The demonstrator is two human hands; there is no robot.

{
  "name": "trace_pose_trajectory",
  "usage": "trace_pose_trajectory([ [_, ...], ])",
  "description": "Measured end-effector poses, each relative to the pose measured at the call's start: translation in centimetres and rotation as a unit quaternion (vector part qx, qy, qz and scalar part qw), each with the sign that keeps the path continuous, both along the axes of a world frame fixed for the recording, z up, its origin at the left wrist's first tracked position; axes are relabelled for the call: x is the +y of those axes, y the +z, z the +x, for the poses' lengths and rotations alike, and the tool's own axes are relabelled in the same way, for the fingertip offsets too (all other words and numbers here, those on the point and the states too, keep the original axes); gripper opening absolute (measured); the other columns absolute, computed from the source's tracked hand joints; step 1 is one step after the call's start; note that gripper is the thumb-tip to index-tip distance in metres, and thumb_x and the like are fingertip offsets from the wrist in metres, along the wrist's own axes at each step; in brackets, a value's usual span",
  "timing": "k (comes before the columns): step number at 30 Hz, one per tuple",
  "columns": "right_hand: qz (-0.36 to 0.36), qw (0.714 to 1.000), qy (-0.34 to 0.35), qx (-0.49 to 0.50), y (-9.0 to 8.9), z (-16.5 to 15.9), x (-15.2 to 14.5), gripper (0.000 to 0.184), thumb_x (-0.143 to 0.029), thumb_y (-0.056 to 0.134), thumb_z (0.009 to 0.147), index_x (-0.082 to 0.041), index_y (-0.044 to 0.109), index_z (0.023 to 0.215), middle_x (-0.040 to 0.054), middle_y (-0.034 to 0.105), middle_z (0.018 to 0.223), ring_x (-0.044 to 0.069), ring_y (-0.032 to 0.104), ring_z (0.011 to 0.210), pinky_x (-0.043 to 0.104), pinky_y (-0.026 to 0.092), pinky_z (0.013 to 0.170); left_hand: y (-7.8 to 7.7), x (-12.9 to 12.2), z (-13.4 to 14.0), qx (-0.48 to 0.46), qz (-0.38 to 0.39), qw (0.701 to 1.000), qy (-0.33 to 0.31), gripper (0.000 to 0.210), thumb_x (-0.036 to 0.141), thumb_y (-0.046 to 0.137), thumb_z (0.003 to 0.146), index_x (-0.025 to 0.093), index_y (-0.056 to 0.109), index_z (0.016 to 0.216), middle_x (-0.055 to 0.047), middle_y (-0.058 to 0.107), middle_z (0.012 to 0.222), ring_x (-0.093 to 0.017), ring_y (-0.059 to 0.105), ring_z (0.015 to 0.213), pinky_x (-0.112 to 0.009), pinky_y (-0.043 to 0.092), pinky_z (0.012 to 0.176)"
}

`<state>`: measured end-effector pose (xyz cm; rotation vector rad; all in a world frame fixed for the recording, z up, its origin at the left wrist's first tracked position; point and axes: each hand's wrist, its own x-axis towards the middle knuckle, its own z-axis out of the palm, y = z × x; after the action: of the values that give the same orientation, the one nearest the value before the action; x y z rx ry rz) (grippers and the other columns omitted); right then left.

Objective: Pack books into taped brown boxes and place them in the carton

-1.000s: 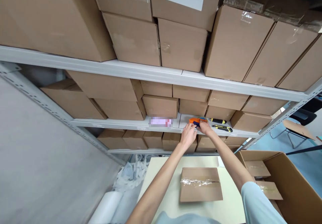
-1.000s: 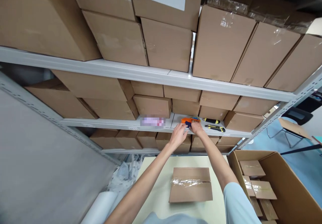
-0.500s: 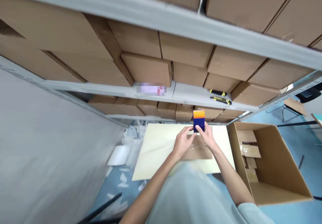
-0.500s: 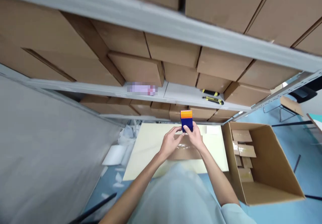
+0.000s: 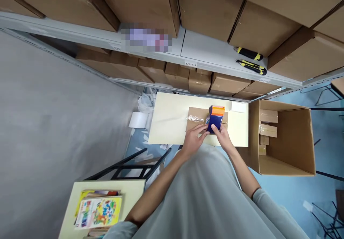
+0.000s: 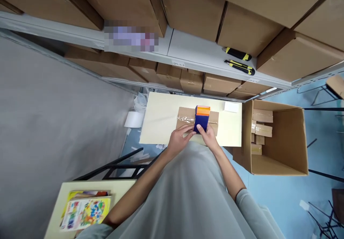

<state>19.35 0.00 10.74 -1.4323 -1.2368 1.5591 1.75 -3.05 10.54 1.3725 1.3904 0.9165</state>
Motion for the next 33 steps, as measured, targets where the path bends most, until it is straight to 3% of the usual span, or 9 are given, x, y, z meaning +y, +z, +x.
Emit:
trace_pose_trajectory([
  [4, -0.002, 1.0, 0.023, -0.006, 0.0, 0.3, 0.7, 0.058, -0.076, 0.071, 0.093, -0.022, 0.075, 0.112, 0.007, 0.081, 0.107, 0.027, 0.074, 0.104, 0.043, 0.06, 0.1, 0.3, -0.1, -0.1, 0.007, 0.01, 1.0, -0.005, 0.029, 0.036, 0.069, 0.102, 0.025, 0.081, 0.125, -0.007, 0.08, 0.127, -0.024, 0.079, 0.107, -0.042, 0.065, 0.105],
  [7, 0.017, 0.999, 0.027, -0.012, 0.4, 0.1, 0.6, 0.057, -0.076, 0.072, 0.092, -0.022, 0.075, 0.111, 0.0067, 0.08, 0.106, 0.027, 0.074, 0.102, 0.042, 0.061, 0.097, 1.1, 0.1, -0.9, 0.019, 0.026, 0.999, -0.002, 0.023, 0.04, 0.072, 0.1, 0.026, 0.084, 0.114, -0.006, 0.081, 0.118, -0.024, 0.079, 0.105, -0.04, 0.065, 0.102],
  [11, 0.015, 0.998, 0.06, -0.012, 1.4, 0.2, 0.0, 0.052, -0.073, 0.073, 0.094, -0.023, 0.071, 0.106, 0.0056, 0.079, 0.095, 0.026, 0.074, 0.09, 0.04, 0.063, 0.087, 3.2, 1.0, -3.1, 0.027, 0.044, 0.995, 0.085, 0.025, 0.046, 0.071, 0.101, 0.023, 0.081, 0.099, -0.004, 0.079, 0.099, -0.019, 0.077, 0.092, -0.033, 0.066, 0.091],
  [14, 0.004, 0.994, 0.108, 0.0, 2.3, 0.5, -0.5, 0.048, -0.069, 0.073, 0.097, -0.023, 0.07, 0.11, 0.0057, 0.079, 0.093, 0.026, 0.075, 0.088, 0.04, 0.063, 0.086, 4.9, 2.1, -4.7, 0.015, 0.065, 0.99, 0.122, 0.029, 0.048, 0.071, 0.101, 0.021, 0.079, 0.109, -0.005, 0.077, 0.109, -0.018, 0.076, 0.095, -0.031, 0.064, 0.092],
  [17, 0.021, 0.99, 0.138, -0.025, 3.0, 0.6, -1.0, 0.05, -0.066, 0.074, 0.097, -0.023, 0.07, 0.123, 0.0069, 0.08, 0.103, 0.027, 0.076, 0.097, 0.043, 0.062, 0.095, 6.0, 3.2, -5.6, 0.013, 0.065, 0.994, 0.089, 0.033, 0.048, 0.072, 0.1, 0.021, 0.078, 0.118, -0.006, 0.076, 0.115, -0.018, 0.076, 0.098, -0.032, 0.063, 0.096],
  [23, 0.043, 0.979, 0.174, -0.095, 3.4, 1.0, -1.5, 0.054, -0.062, 0.075, 0.097, -0.023, 0.069, 0.133, 0.0079, 0.08, 0.12, 0.029, 0.074, 0.107, 0.044, 0.059, 0.101, 6.8, 4.1, -6.2, -0.02, 0.019, 1.0, -0.011, 0.036, 0.055, 0.07, 0.1, 0.023, 0.082, 0.109, -0.006, 0.078, 0.108, -0.021, 0.075, 0.099, -0.035, 0.064, 0.096],
  [33, 0.056, 0.962, 0.22, -0.15, 4.2, 1.0, -1.3, 0.05, -0.058, 0.073, 0.1, -0.023, 0.067, 0.136, 0.0075, 0.079, 0.121, 0.03, 0.074, 0.111, 0.042, 0.059, 0.101, 7.2, 4.4, -7.6, -0.057, -0.006, 0.998, -0.034, 0.036, 0.055, 0.071, 0.098, 0.022, 0.085, 0.107, -0.006, 0.078, 0.107, -0.021, 0.073, 0.096, -0.033, 0.062, 0.09],
])
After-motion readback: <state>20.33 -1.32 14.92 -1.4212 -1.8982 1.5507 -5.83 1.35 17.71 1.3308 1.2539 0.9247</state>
